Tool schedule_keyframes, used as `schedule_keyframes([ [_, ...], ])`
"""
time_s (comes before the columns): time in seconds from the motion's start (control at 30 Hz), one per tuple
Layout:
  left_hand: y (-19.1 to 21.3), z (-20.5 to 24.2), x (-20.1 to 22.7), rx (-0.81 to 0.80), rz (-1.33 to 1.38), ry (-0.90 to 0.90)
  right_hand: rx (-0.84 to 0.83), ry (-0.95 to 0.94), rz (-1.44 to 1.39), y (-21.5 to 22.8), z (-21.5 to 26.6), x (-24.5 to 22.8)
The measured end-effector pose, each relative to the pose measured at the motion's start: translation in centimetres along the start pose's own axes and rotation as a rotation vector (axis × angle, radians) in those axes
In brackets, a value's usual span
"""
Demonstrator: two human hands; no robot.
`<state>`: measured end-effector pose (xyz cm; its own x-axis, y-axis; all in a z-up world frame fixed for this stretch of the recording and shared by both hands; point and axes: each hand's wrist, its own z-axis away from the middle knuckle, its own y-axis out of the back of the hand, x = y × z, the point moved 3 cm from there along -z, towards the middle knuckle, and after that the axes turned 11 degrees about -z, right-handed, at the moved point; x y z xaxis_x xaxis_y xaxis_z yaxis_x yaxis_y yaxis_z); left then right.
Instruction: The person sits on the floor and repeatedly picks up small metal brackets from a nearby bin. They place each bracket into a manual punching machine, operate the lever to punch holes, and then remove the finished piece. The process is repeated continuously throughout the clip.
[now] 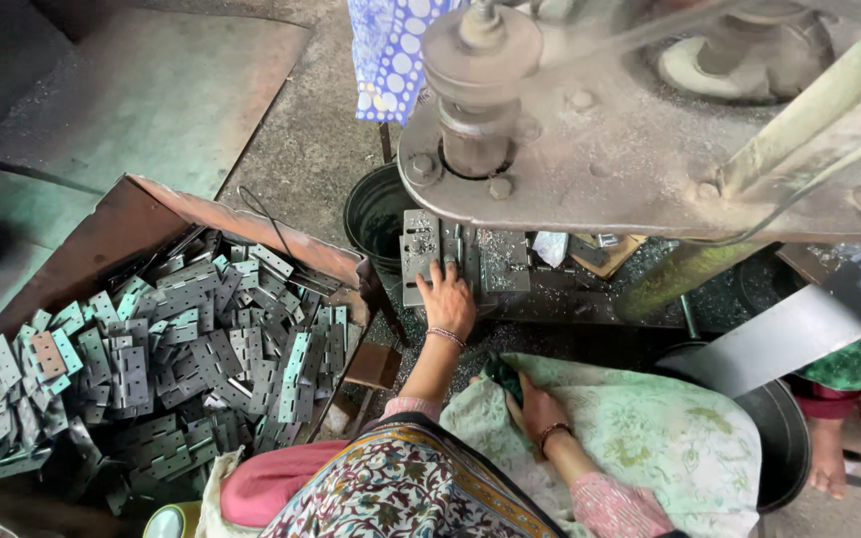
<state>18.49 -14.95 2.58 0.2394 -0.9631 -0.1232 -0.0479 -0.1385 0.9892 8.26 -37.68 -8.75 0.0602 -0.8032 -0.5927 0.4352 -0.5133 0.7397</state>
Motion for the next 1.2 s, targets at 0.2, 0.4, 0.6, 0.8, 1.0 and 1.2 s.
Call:
schedule_keyframes([
  [0.2,0.4,1.1,-1.0,0.056,0.082,-0.034,-0.013,-0.036,-0.048,0.8,-0.3,-0.6],
  [0.4,0.2,1.9,-0.6,0.021,0.03,-0.048,-0.037,0.007,0.0,2.3,-1.0,-1.6],
  [0.6,0.8,1.7,-0.6,-0.038,0.026,-0.044,0.012,-0.013,-0.046,1.8,1.1,-2.1],
  [0.8,0.5,1.8,-0.6,-0.013,0.034,-0.042,-0.053,-0.107,-0.006,0.7,1.1,-1.4],
  [1.0,0.5,1.5,-0.6,-0.007,-0.05,-0.041,-0.03,0.002,0.001,1.8,0.0,-1.3],
  [1.2,0.5,0.9,-0.2,-0.092,-0.07,-0.03,-0.036,-0.06,0.031,1.7,-0.5,-0.6],
])
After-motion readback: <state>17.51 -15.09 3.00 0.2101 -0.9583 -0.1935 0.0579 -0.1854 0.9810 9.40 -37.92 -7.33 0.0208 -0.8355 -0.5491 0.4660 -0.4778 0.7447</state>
